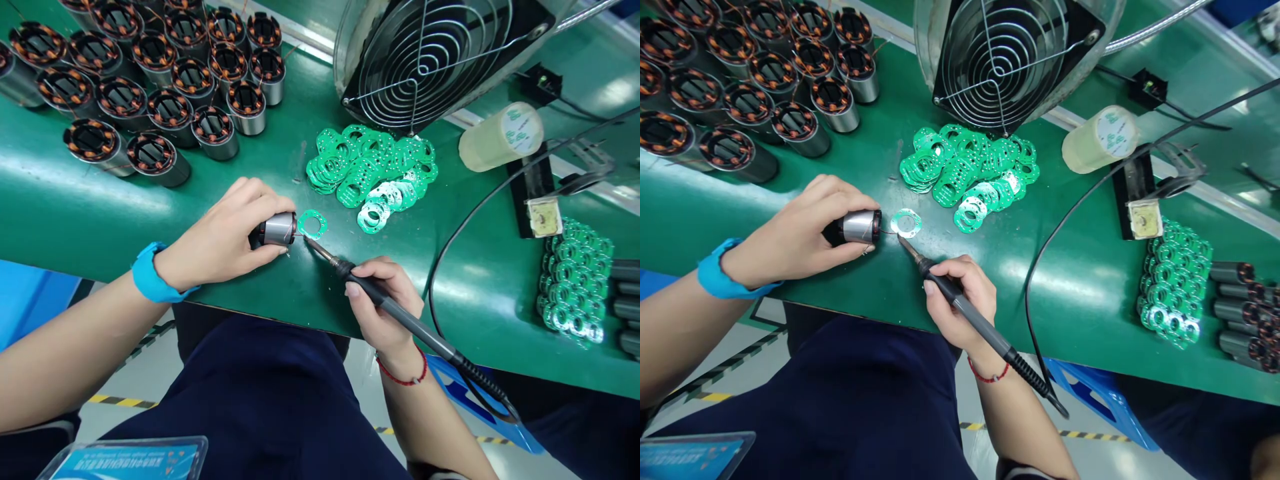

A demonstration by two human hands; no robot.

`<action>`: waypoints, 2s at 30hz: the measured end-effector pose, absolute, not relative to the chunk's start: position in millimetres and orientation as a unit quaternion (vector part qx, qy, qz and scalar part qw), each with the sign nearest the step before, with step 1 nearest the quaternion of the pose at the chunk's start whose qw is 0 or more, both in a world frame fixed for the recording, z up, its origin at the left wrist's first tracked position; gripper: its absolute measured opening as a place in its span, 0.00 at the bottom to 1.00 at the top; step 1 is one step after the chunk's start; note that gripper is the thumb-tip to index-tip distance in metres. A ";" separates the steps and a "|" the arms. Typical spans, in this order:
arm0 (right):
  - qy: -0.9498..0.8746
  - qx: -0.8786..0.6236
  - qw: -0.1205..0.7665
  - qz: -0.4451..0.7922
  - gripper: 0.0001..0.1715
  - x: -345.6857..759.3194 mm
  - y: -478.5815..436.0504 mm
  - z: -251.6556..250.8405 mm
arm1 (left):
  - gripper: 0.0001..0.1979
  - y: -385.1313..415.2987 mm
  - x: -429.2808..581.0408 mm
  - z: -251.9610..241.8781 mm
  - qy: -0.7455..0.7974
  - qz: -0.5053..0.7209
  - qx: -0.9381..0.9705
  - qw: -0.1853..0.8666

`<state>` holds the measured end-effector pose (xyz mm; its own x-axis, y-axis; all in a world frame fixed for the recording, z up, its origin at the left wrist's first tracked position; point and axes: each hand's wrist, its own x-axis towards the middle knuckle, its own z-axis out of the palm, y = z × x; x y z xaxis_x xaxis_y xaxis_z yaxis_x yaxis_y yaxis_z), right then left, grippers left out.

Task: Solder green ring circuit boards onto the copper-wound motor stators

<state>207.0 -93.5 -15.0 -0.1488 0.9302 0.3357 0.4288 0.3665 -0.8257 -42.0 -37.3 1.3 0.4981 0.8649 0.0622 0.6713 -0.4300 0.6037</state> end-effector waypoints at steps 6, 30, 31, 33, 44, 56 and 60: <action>-0.713 -0.477 0.432 0.277 0.08 207.5 -93.4 -16.2 | 0.15 -37.3 -42.1 -0.1 0.475 0.183 0.820 0.263; -0.630 -0.573 0.378 0.363 0.20 177.0 -93.1 -14.2 | 0.16 -47.4 -36.2 11.6 0.535 0.229 0.745 0.325; -0.606 -0.576 0.392 0.384 0.21 173.0 -92.6 -14.2 | 0.17 -50.5 -34.1 13.4 0.539 0.236 0.731 0.346; -0.560 -0.568 0.438 0.415 0.23 166.3 -91.1 -13.7 | 0.17 -57.6 -29.2 14.9 0.538 0.243 0.702 0.397; -0.685 -0.490 0.373 0.389 0.18 178.3 -65.8 -1.2 | 0.14 -74.2 -4.8 -0.5 0.520 0.217 0.768 0.306; -0.823 -0.424 0.258 0.278 0.26 183.5 -71.0 -4.5 | 0.08 -68.1 -33.4 -7.6 0.415 0.175 0.890 0.071; -0.793 -0.421 0.250 0.362 0.28 188.7 -66.8 -0.3 | 0.13 -59.5 -41.5 -7.3 0.387 0.201 0.899 0.040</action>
<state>188.7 -66.8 -0.3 -0.5194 0.8495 0.0920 0.4874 0.3830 -0.7847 -41.5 -59.5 -7.3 0.6201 0.7119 0.3297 0.6794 -0.6974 0.2281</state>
